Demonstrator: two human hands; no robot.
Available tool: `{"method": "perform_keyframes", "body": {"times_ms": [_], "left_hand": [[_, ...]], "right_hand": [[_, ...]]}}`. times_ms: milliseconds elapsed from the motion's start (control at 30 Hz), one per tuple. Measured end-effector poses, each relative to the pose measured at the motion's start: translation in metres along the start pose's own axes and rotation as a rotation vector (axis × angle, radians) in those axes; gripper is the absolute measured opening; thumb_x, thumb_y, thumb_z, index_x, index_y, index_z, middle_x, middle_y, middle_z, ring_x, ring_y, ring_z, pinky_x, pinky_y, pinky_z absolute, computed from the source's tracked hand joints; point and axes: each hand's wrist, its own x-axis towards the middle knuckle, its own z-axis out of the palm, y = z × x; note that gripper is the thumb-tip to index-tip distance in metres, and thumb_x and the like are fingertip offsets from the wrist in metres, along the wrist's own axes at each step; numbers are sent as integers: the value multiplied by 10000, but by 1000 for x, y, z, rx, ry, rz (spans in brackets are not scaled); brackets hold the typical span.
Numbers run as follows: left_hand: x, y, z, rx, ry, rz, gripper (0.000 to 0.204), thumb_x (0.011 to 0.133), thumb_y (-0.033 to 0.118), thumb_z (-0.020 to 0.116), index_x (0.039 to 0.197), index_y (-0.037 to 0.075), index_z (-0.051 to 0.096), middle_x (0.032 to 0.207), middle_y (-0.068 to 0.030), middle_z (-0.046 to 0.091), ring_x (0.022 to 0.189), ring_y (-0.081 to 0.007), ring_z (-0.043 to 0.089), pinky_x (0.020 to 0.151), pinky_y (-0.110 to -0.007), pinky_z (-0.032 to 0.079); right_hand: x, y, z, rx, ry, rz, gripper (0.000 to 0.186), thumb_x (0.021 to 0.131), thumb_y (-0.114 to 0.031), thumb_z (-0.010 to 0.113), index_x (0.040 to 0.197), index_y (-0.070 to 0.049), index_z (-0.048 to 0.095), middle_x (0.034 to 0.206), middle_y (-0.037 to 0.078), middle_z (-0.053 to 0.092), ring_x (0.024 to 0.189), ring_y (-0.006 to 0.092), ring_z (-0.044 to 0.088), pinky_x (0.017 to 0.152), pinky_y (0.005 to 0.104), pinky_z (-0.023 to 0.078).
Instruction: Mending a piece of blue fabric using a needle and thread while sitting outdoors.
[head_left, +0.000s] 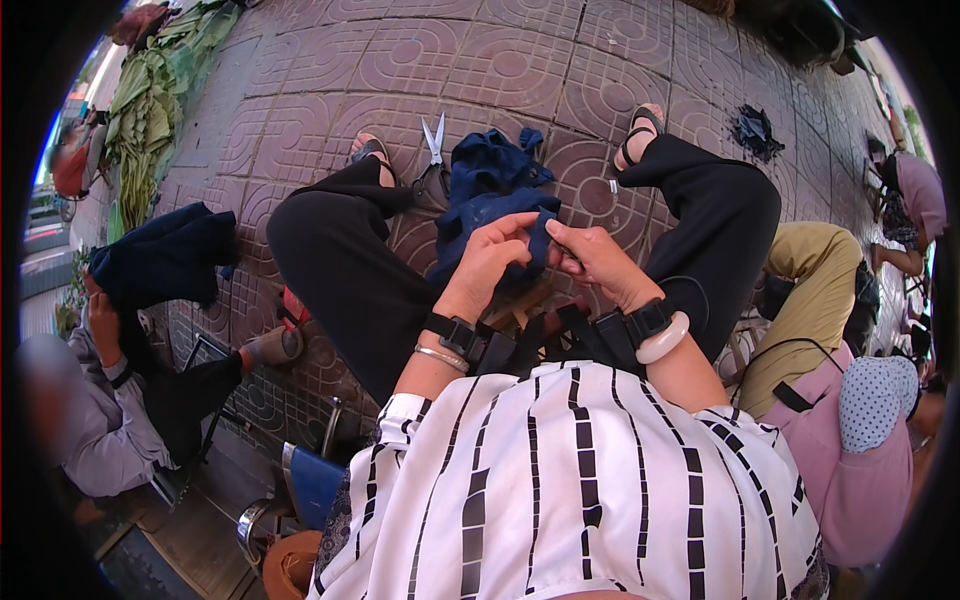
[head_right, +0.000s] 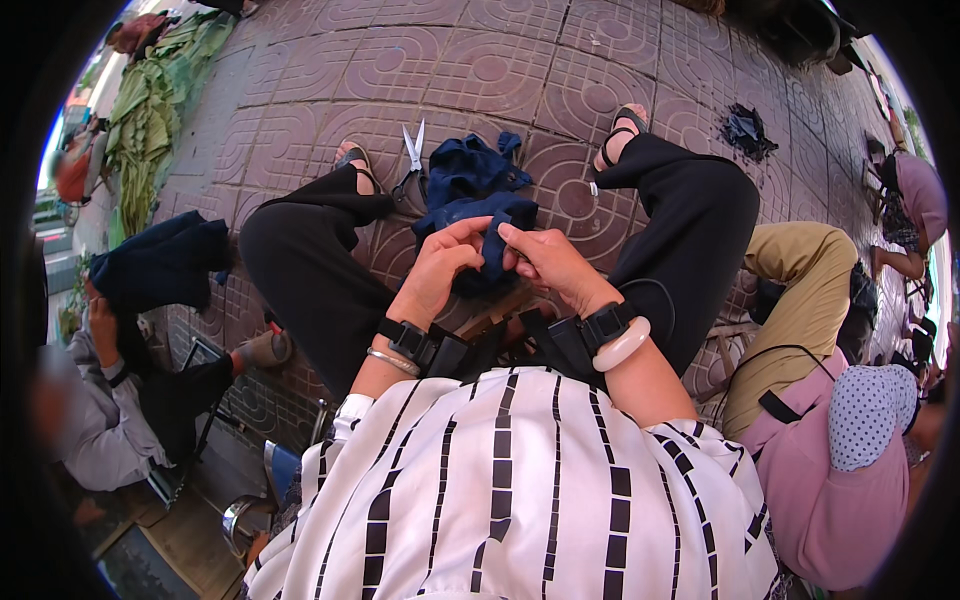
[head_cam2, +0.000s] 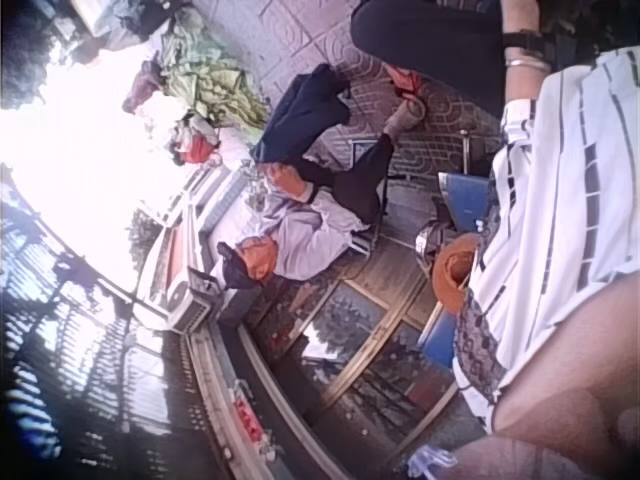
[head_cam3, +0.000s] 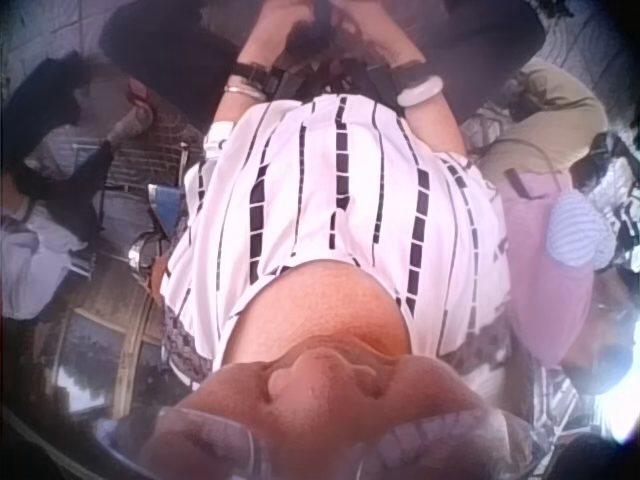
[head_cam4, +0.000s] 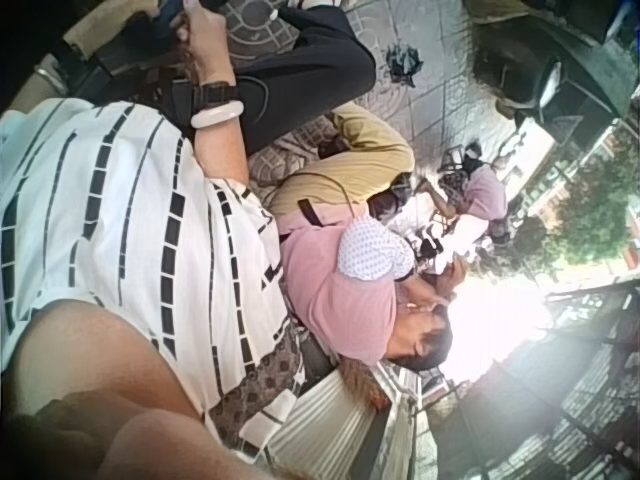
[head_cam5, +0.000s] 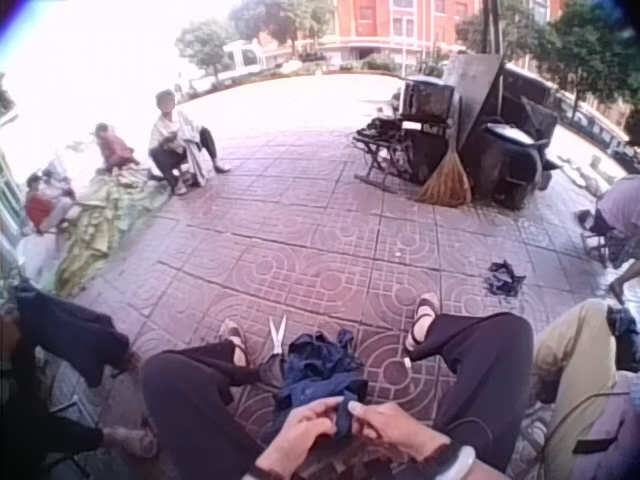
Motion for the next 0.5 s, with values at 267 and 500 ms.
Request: {"method": "perform_keyframes", "body": {"times_ms": [267, 500], "left_hand": [[1, -4, -2, -25, 16, 14, 468, 734, -14, 529, 1199, -9, 582, 858, 4, 545, 766, -71, 518, 703, -183, 414], [1, -1, -2, -49, 21, 20, 459, 731, -12, 532, 1184, 13, 602, 875, 12, 539, 768, -66, 515, 703, -178, 413]], "right_hand": [[0, 2, -1, -38, 13, -24, 443, 911, -439, 543, 702, -52, 598, 509, -69, 380, 411, 42, 316, 396, 210, 246], [-1, 2, 0, -8, 6, 1, 467, 923, -442, 530, 711, -32, 597, 512, -61, 384, 408, 39, 309, 395, 204, 232]]}}
